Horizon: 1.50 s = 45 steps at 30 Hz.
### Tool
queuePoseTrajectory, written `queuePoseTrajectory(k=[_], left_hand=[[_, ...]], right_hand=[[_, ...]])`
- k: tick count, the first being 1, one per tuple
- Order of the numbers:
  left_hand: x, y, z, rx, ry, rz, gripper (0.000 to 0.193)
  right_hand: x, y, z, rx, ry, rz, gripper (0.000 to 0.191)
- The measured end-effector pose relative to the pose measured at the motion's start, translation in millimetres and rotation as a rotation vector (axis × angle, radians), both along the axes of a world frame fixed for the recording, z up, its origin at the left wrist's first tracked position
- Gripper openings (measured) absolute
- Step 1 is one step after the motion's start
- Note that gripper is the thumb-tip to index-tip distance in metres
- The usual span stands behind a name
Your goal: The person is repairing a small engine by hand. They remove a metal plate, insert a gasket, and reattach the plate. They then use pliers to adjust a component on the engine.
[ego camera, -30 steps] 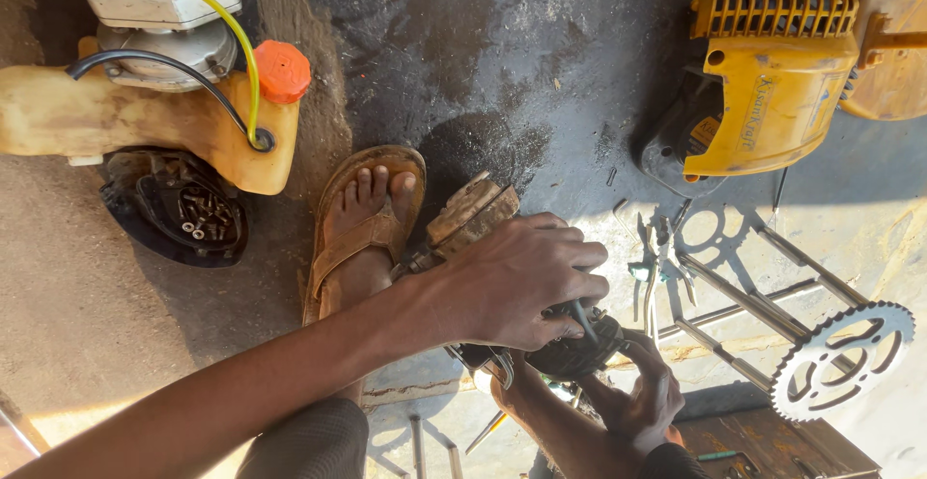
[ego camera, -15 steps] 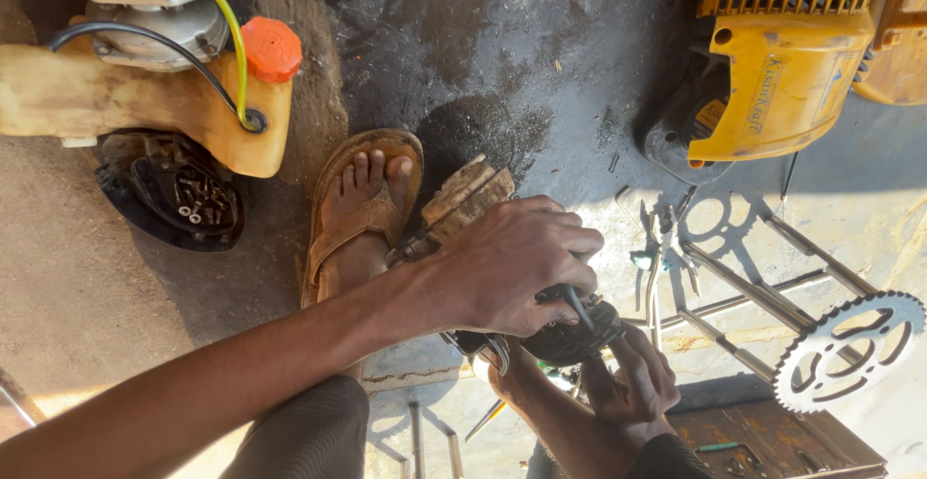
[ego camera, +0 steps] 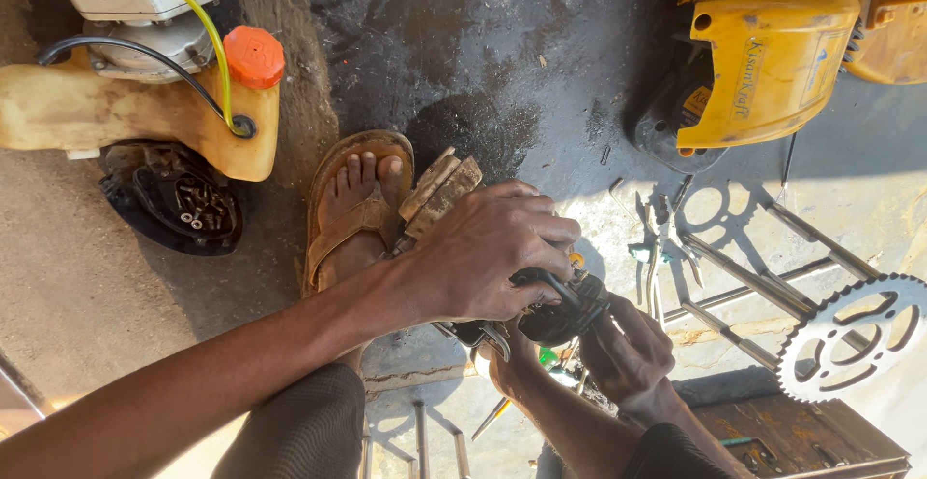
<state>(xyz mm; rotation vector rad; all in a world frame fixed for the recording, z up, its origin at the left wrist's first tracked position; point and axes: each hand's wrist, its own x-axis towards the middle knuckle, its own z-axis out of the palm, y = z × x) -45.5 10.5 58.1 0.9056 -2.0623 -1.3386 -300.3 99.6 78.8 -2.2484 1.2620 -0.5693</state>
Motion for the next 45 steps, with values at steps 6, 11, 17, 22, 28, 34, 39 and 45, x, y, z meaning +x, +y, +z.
queuePoseTrajectory(k=[6, 11, 17, 22, 28, 34, 39, 45], left_hand=[[0.4, 0.9, 2.7, 0.051, -0.024, -0.024, 0.013], [1.1, 1.0, 4.2, 0.040, -0.032, -0.033, 0.014], [6.9, 1.4, 2.1, -0.014, -0.027, -0.004, 0.016], [40.8, -7.6, 3.5, 0.133, -0.006, 0.015, 0.023], [82.0, -20.1, 8.0, 0.183, 0.078, 0.108, 0.029], [107.0, -17.2, 7.3, 0.240, 0.139, 0.208, 0.032], [110.1, 5.2, 10.1, 0.190, 0.026, 0.412, 0.045], [107.7, 25.9, -2.9, 0.266, 0.189, 0.555, 0.050]], right_hand=[[-1.7, -2.7, -3.6, 0.009, -0.027, -0.007, 0.045], [7.6, -1.6, 0.9, 0.083, -0.081, -0.116, 0.042], [21.4, -11.4, 16.1, 0.076, -0.044, -0.088, 0.041], [41.3, -38.5, 34.7, 0.133, -0.100, 0.008, 0.042], [74.2, -67.5, 48.9, 0.160, -0.194, 0.082, 0.048], [96.8, -84.5, 56.1, 0.152, -0.191, 0.138, 0.058], [107.6, -90.2, 61.7, 0.221, -0.187, 0.141, 0.062], [119.7, -91.5, 65.5, 0.239, -0.164, 0.137, 0.055]])
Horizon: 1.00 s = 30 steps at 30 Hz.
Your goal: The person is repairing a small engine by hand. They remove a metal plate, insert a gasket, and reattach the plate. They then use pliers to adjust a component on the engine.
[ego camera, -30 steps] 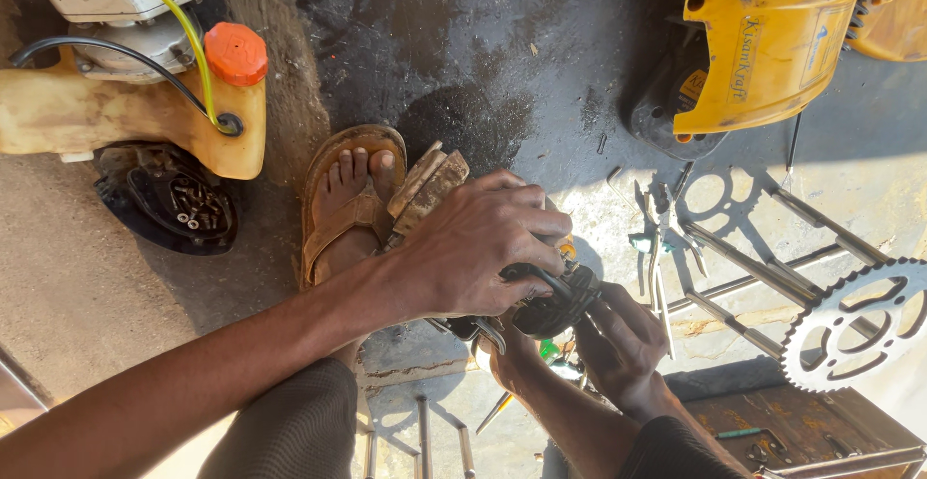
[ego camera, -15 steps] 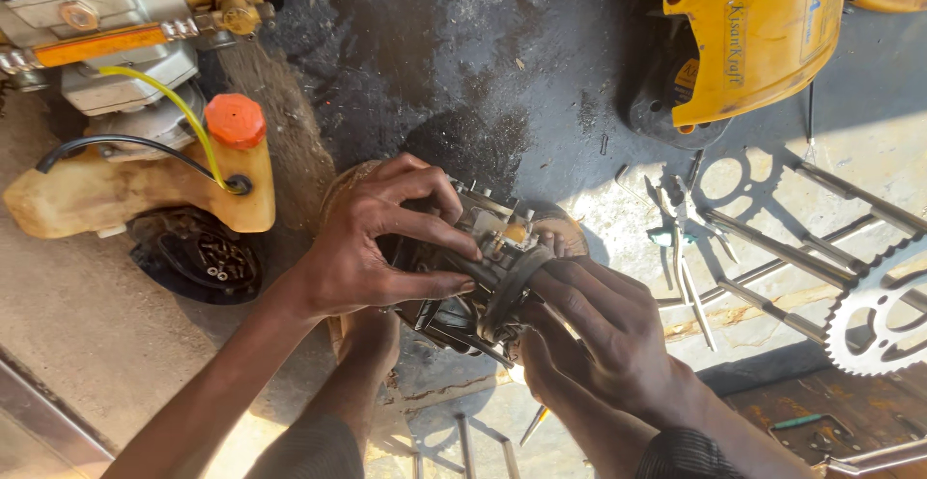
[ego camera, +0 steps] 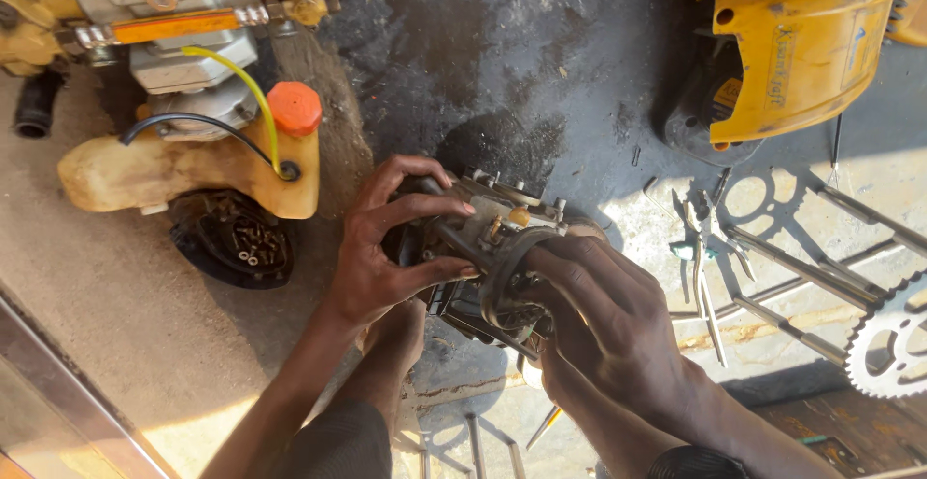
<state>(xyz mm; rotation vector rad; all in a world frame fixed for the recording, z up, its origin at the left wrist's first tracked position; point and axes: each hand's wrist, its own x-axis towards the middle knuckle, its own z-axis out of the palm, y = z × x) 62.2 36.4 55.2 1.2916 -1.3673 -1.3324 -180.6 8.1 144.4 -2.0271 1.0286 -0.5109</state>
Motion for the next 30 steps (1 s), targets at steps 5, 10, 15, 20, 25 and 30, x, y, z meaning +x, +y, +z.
queuePoseTrajectory(k=[5, 10, 15, 20, 25, 30], left_hand=[[-3.6, -0.8, -25.8, 0.056, 0.317, 0.112, 0.044], [-17.2, -17.6, -54.5, 0.081, 0.576, 0.139, 0.044], [-9.9, -25.4, -71.5, 0.165, 0.741, 0.111, 0.038], [2.3, -20.4, -80.1, 0.116, 0.750, 0.078, 0.037], [12.7, -19.8, -60.7, 0.033, 0.416, 0.047, 0.049], [27.5, -8.8, 5.7, -0.118, 0.060, 0.030, 0.057]], right_hand=[[14.8, -7.5, -2.2, -0.034, 0.101, 0.006, 0.041], [16.8, -27.1, 0.9, -0.119, 0.233, 0.025, 0.041], [34.6, -29.6, -7.4, -0.153, 0.233, -0.008, 0.036], [56.5, -21.0, -19.7, -0.171, 0.364, -0.029, 0.027], [58.9, -25.5, -10.5, -0.206, 0.467, -0.033, 0.028], [68.5, -26.4, -6.3, -0.288, 0.420, -0.031, 0.035]])
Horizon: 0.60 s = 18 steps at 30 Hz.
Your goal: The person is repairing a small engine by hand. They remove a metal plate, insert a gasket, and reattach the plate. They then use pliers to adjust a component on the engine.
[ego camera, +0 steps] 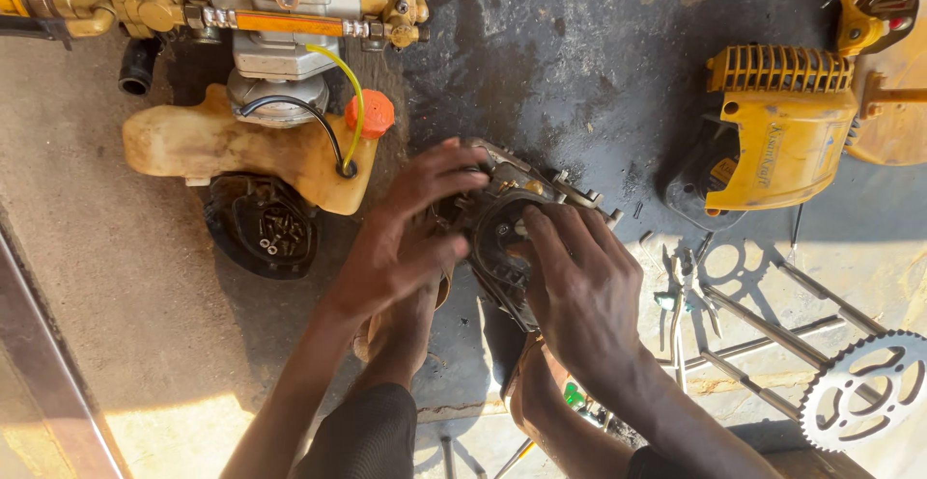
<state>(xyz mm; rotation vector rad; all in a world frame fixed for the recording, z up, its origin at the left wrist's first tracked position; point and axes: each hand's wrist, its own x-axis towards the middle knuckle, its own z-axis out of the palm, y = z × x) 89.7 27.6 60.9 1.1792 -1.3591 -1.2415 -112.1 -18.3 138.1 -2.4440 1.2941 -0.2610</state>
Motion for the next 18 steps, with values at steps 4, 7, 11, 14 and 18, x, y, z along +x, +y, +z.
queuePoseTrajectory(k=[4, 7, 11, 14, 18], left_hand=[[-19.2, -7.6, 29.9, -0.051, -0.281, -0.191, 0.076], [-21.2, -14.1, 34.9, -0.136, -0.417, -0.203, 0.080], [-19.8, -12.8, 35.1, -0.215, -0.500, -0.201, 0.082], [-20.3, -11.3, 31.6, -0.221, -0.495, -0.216, 0.082], [-22.7, -11.1, 24.6, -0.233, -0.481, -0.223, 0.084]], right_hand=[[-0.7, -0.1, 0.2, 0.044, -0.003, 0.006, 0.042], [-0.8, -2.6, -2.5, 0.020, -0.023, 0.032, 0.045], [-1.3, -3.2, -1.3, 0.040, -0.024, 0.039, 0.043], [-1.9, -4.4, -1.2, 0.034, -0.042, 0.065, 0.046], [-3.0, -5.4, -5.5, 0.011, -0.042, 0.087, 0.044]])
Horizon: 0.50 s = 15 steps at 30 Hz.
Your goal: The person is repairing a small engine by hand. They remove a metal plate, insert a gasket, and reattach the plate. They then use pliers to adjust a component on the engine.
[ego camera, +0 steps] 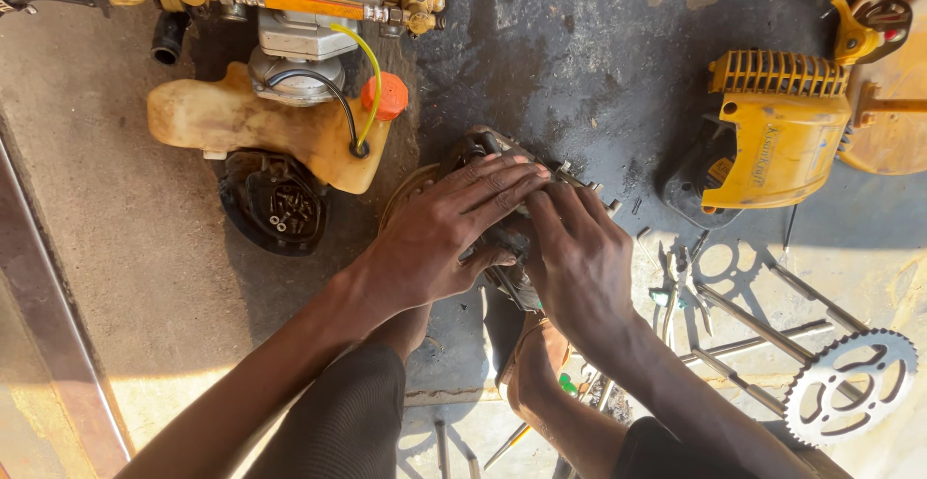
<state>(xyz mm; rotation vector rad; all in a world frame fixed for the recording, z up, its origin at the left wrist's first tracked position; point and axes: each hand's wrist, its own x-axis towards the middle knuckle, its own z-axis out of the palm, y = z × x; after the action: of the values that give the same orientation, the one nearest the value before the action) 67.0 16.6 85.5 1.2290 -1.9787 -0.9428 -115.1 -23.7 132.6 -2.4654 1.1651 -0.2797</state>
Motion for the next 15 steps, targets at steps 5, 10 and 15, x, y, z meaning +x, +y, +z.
queuePoseTrajectory(k=[5, 10, 15], left_hand=[[0.7, 1.2, -3.4, -0.030, -0.009, -0.003, 0.084], [3.4, -1.2, -2.3, -0.012, 0.027, -0.013, 0.086], [3.3, -5.6, 3.2, -0.038, -0.036, -0.008, 0.086]], right_hand=[[-2.6, 0.4, -5.8, -0.027, -0.013, 0.025, 0.042], [-1.0, -1.3, -8.7, -0.046, -0.008, 0.020, 0.044], [3.9, -4.8, -3.8, -0.041, -0.058, 0.000, 0.046]])
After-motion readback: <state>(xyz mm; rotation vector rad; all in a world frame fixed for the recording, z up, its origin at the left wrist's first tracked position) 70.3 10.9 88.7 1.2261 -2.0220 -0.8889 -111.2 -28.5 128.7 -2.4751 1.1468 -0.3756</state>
